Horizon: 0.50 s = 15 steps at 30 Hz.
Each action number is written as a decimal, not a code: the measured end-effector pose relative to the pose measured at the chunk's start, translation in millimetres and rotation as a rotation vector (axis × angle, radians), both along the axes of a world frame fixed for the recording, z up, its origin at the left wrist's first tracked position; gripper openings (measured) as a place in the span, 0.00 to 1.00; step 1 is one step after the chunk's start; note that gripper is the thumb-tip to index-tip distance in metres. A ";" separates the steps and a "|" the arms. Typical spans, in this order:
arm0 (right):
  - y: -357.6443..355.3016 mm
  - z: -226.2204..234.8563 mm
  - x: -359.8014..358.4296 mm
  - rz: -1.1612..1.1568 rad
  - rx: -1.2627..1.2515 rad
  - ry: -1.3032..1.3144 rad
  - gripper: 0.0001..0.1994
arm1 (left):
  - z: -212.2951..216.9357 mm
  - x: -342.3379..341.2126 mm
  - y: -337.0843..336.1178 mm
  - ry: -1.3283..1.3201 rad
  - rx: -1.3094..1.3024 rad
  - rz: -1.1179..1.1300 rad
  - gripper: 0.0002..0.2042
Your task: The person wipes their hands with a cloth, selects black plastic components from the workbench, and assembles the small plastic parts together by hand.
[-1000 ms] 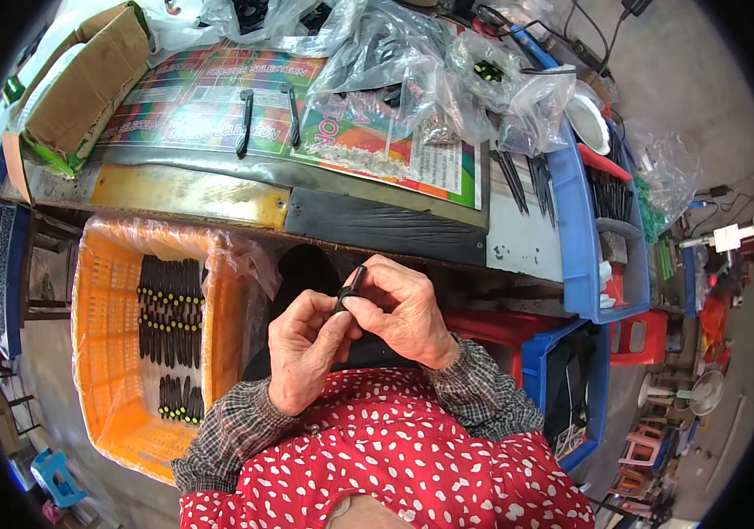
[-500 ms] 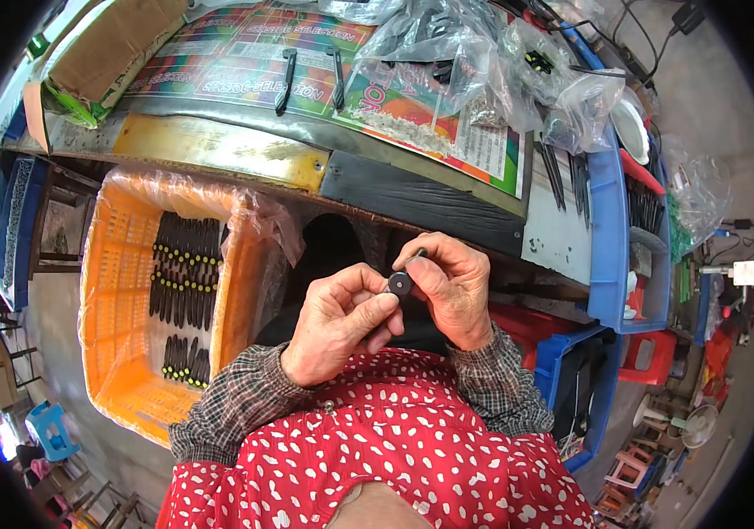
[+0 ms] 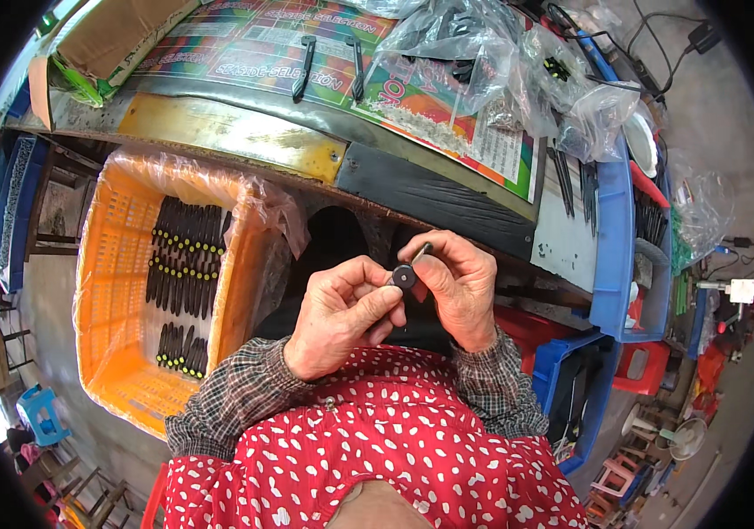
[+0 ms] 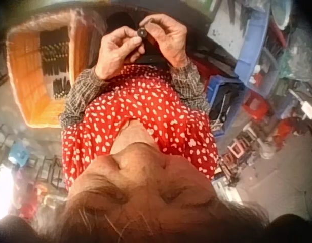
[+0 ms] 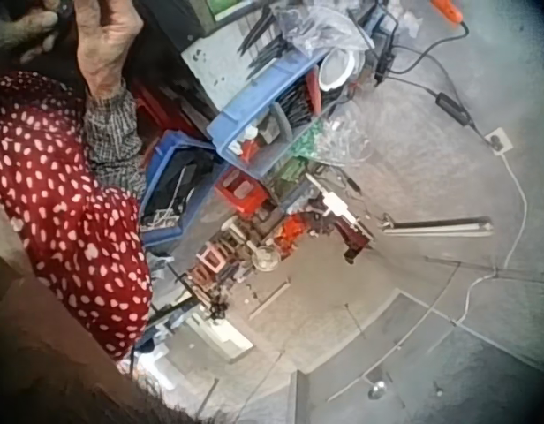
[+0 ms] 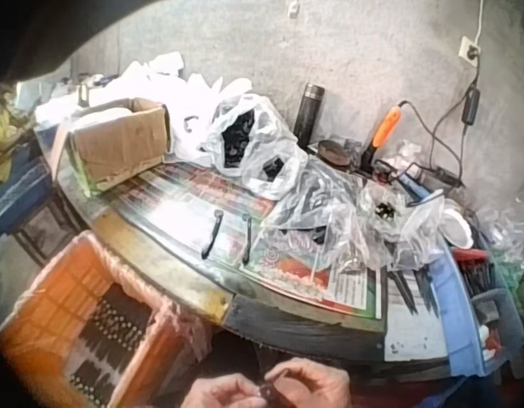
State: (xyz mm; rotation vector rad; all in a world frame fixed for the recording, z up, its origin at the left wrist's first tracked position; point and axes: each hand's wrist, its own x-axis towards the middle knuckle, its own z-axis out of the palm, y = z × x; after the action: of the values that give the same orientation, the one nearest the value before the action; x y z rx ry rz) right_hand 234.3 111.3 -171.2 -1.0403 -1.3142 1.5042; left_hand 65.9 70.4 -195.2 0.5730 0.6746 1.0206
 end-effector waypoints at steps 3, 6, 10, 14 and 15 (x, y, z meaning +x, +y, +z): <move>-0.3 6.9 0.3 0.050 -0.027 0.018 0.06 | -0.4 -0.9 1.2 0.072 0.043 0.040 0.04; -1.1 6.8 3.2 0.091 0.043 -0.163 0.07 | -4.3 3.1 -2.1 0.093 0.043 0.057 0.04; -0.5 5.1 0.7 0.093 0.070 -0.219 0.06 | -6.5 3.9 -4.7 0.144 0.087 0.080 0.03; -1.6 -2.2 0.2 0.110 0.105 -0.230 0.06 | -8.1 4.9 -5.0 0.162 0.081 0.080 0.03; -5.8 -3.8 -5.0 0.040 0.112 -0.250 0.06 | -9.0 4.9 -4.1 0.173 0.099 0.093 0.03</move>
State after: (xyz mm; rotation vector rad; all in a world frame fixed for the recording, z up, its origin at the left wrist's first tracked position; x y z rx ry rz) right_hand 229.3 105.5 -175.0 -1.1626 -1.5821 1.3439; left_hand 70.8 66.3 -204.2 0.7273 0.8125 1.1042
